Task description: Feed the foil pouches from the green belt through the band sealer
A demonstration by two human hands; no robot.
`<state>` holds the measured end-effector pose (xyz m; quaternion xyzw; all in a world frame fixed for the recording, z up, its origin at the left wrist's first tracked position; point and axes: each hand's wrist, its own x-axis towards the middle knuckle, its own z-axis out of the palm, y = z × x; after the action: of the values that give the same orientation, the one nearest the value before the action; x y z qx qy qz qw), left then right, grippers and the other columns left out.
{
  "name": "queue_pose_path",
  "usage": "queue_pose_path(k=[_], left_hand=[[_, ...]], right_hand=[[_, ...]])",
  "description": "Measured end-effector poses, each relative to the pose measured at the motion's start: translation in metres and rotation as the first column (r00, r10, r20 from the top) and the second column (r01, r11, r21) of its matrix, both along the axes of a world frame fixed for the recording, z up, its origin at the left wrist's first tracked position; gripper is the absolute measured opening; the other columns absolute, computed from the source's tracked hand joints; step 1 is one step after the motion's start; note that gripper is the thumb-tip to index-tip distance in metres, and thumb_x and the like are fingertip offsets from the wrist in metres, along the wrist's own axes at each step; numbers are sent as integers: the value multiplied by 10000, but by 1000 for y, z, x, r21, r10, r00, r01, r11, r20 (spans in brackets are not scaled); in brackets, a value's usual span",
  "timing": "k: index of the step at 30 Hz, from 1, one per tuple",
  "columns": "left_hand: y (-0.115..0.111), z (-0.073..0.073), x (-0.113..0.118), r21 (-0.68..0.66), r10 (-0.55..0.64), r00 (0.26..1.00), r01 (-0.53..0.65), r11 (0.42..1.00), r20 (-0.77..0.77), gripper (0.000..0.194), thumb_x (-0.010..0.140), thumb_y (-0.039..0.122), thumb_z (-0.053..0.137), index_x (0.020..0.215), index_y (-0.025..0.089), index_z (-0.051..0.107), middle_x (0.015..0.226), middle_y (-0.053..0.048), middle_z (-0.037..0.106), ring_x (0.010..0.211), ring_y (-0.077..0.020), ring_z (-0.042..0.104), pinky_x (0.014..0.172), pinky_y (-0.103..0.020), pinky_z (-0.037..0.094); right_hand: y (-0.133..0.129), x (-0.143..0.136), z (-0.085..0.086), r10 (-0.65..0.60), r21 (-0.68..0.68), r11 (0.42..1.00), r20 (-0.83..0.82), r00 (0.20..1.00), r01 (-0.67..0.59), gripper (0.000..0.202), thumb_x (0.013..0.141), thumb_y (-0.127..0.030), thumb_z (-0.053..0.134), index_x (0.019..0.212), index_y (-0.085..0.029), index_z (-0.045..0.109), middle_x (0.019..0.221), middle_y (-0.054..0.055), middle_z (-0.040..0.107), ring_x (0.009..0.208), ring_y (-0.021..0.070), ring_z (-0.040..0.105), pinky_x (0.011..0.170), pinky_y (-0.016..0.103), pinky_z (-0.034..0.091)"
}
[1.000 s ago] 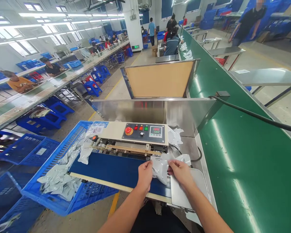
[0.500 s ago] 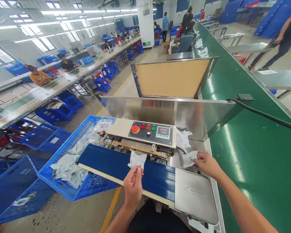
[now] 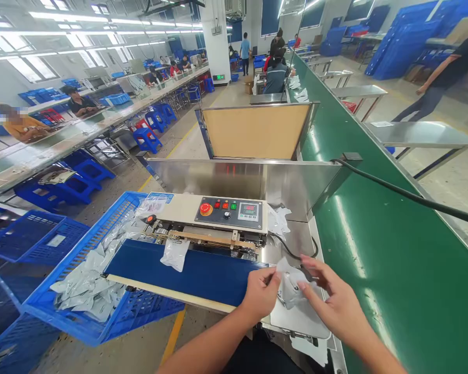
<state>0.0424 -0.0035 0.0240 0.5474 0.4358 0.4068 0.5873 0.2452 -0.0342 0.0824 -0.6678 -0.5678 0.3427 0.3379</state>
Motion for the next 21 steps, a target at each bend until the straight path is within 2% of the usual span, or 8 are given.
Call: queue_pose_path(k=[2, 4, 6, 10, 12, 15, 18, 21], left_hand=[[-9, -12, -1, -120, 95, 994, -87, 989, 62, 609, 1009, 657, 630, 731, 136, 777, 659, -35, 640, 632, -164, 524, 633, -278, 436], [-14, -20, -2, -193, 158, 983, -139, 971, 91, 601, 953, 674, 699, 709, 130, 774, 652, -38, 644, 632, -164, 527, 632, -278, 433], [-16, -22, -2, -264, 241, 964, -205, 942, 111, 569, 899, 674, 764, 737, 129, 794, 685, -52, 686, 662, -180, 581, 656, -280, 465], [-12, -14, -8, -381, 362, 914, -274, 883, 182, 529, 803, 659, 877, 854, 134, 833, 801, -85, 772, 759, -216, 681, 744, -304, 541], [-9, -11, -14, -391, 356, 910, -255, 884, 211, 557, 787, 683, 886, 889, 137, 845, 806, -85, 782, 763, -217, 686, 751, -312, 555], [-3, -13, -22, -401, 298, 942, -216, 890, 154, 567, 772, 703, 889, 781, 139, 828, 714, -57, 742, 677, -195, 646, 664, -294, 529], [7, -24, -23, -540, 313, 948, -233, 809, 61, 502, 705, 622, 969, 662, 159, 782, 610, -29, 682, 615, -201, 646, 613, -304, 535], [21, -34, -19, -648, 367, 930, -267, 713, 21, 427, 665, 521, 1023, 668, 168, 783, 574, -30, 675, 587, -223, 677, 610, -338, 574]], right_hand=[[-12, -8, -26, -190, -123, 976, -105, 976, 177, 620, 771, -797, 765, 1041, -243, 825, 978, 118, 834, 834, 285, 760, 742, 358, 644], [-19, -19, -47, -285, -230, 944, -197, 938, 238, 684, 746, -883, 748, 914, -224, 824, 763, 87, 774, 688, 252, 699, 655, 344, 613], [-21, -30, -58, -330, -260, 931, -307, 893, 254, 704, 720, -915, 766, 834, -221, 805, 768, 85, 773, 714, 253, 704, 698, 350, 626], [-17, -47, -62, -339, -254, 934, -410, 847, 251, 681, 632, -880, 871, 816, -228, 805, 787, 72, 778, 780, 273, 730, 779, 371, 645], [-16, -51, -63, -349, -251, 931, -404, 846, 265, 649, 636, -850, 887, 802, -228, 802, 741, 54, 749, 725, 248, 699, 721, 351, 626], [-15, -49, -67, -381, -268, 920, -426, 821, 287, 590, 678, -793, 878, 793, -221, 790, 717, 36, 720, 641, 202, 633, 623, 318, 579], [-11, -42, -73, -426, -327, 894, -409, 807, 306, 494, 698, -694, 879, 747, -213, 772, 665, 24, 684, 593, 177, 595, 565, 292, 543], [0, -39, -79, -460, -366, 872, -384, 800, 326, 424, 685, -612, 880, 710, -206, 758, 654, 29, 688, 574, 170, 603, 547, 281, 541]])
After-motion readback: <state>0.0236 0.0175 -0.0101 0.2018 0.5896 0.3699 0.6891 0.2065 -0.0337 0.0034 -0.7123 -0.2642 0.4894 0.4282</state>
